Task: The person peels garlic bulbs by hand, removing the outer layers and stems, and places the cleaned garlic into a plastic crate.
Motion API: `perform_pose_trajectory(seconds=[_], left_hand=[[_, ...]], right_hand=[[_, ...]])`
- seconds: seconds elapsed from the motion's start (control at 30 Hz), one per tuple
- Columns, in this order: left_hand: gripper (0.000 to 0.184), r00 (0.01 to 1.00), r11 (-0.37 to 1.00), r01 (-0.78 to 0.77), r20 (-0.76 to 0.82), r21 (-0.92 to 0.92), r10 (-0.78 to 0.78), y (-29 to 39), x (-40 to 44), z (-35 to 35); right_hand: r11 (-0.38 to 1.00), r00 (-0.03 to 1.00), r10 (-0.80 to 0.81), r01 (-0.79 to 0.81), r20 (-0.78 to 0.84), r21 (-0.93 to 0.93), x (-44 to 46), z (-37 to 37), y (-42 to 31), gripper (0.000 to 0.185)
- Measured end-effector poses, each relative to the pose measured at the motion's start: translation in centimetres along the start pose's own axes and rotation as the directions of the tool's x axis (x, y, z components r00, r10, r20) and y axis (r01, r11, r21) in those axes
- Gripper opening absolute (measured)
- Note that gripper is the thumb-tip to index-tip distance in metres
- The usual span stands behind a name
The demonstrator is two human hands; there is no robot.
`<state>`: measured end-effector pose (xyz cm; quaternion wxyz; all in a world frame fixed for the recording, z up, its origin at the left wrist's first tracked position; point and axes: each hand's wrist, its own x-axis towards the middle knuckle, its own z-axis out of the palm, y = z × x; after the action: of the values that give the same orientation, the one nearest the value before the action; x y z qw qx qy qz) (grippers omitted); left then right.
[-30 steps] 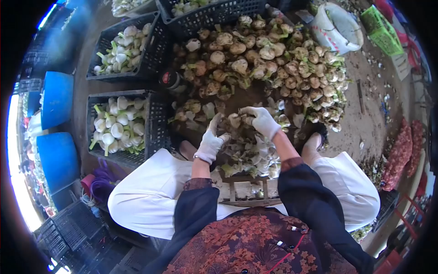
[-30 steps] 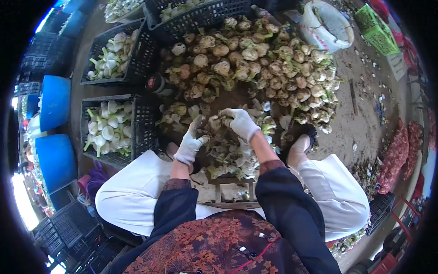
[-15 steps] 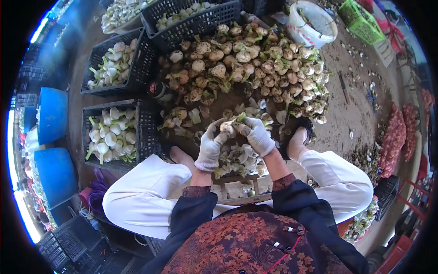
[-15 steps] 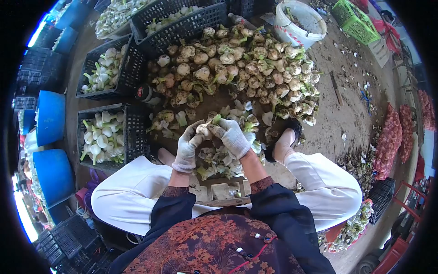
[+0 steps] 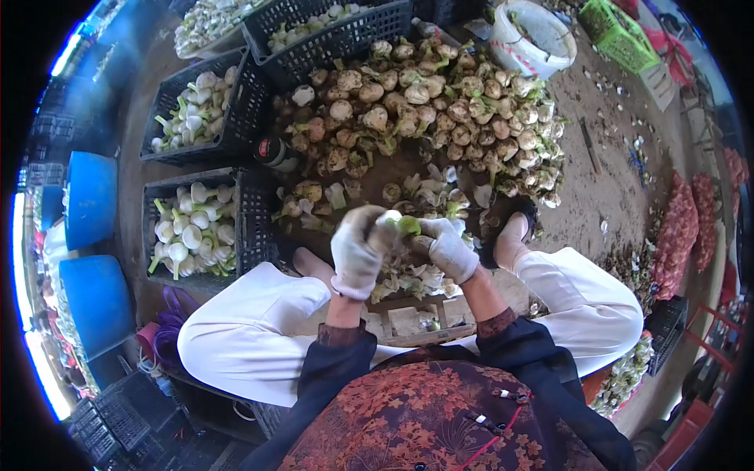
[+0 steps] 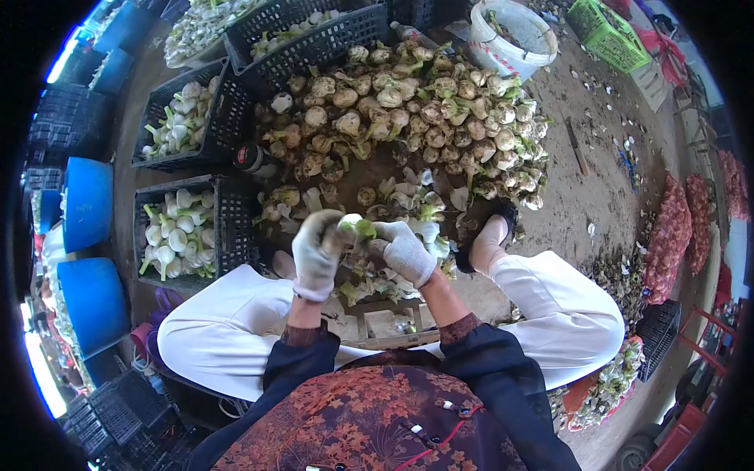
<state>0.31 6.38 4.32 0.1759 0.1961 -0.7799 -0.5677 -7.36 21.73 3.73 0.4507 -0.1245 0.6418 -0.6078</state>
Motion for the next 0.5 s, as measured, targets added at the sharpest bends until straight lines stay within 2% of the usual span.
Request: perform_pose_trajectory(seconds=[0.03,0.1,0.13,0.17,0.2,0.23,0.27,0.3,0.33,0.37,0.43,0.47,0.5], left_hand=[[0.014,0.971,0.943,-0.238,0.074,0.234,0.227,1.2,0.1,-0.3],[0.017,0.987,0.976,-0.103,0.142,0.193,0.076,-0.3,-0.6,-0.6],[0.017,0.987,0.976,-0.103,0.142,0.193,0.077,-0.5,-0.9,-0.9],[0.016,0.983,0.992,-0.016,0.183,0.129,-0.008,-0.7,-1.1,-1.0],[0.015,0.969,0.995,0.075,0.231,0.069,-0.089,-0.5,-1.1,-1.0],[0.015,0.967,0.995,0.074,0.238,0.07,-0.089,-0.3,-1.2,-0.9],[0.013,0.985,0.997,0.053,0.169,-0.05,-0.044,-0.1,-1.2,-0.7],[0.01,0.996,0.986,0.023,0.091,-0.168,-0.007,0.1,-1.2,-0.8],[0.012,0.988,0.963,0.148,0.083,-0.227,-0.132,0.3,-1.0,-1.4],[0.017,0.984,0.943,0.176,0.027,-0.283,-0.176,-0.5,-0.7,-1.6],[0.02,0.978,0.943,0.198,-0.018,-0.268,-0.21,-1.7,0.0,-2.7],[0.019,0.983,0.961,0.165,-0.04,-0.222,-0.178,-2.0,0.3,-2.8],[0.019,0.981,0.959,0.176,-0.036,-0.22,-0.189,-2.0,0.4,-2.7]], right_hand=[[1.0,1.0,0.004,-0.004,0.001,0.004,-0.1,-0.2,-0.3,0.027],[0.97,0.967,-0.176,0.202,0.183,-0.136,0.1,-0.7,-1.5,0.027],[0.873,0.962,-0.261,0.273,0.086,-0.405,1.1,-1.4,-0.6,0.026],[0.988,0.993,-0.025,0.008,-0.112,-0.152,1.7,-1.5,-0.5,0.022],[0.915,0.968,-0.13,0.034,-0.214,-0.403,2.8,-2.6,-0.1,0.021],[0.784,0.925,-0.25,0.019,-0.287,-0.621,4.0,-3.9,1.1,0.02],[0.787,0.923,-0.25,0.018,-0.292,-0.617,4.8,-5.0,2.7,0.02],[0.648,0.914,-0.262,-0.072,-0.311,-0.758,5.4,-6.0,4.3,0.021],[0.478,0.903,-0.281,-0.162,-0.325,-0.863,5.4,-6.4,3.9,0.022],[0.458,0.933,-0.105,-0.261,-0.343,-0.85,4.7,-7.2,3.4,0.03],[0.511,0.951,-0.2,-0.104,-0.235,-0.853,3.5,-7.1,3.5,0.035],[0.513,0.953,-0.193,-0.104,-0.233,-0.852,3.2,-6.6,3.4,0.035],[0.547,0.937,-0.271,-0.038,-0.22,-0.836,2.6,-5.0,1.4,0.036]])
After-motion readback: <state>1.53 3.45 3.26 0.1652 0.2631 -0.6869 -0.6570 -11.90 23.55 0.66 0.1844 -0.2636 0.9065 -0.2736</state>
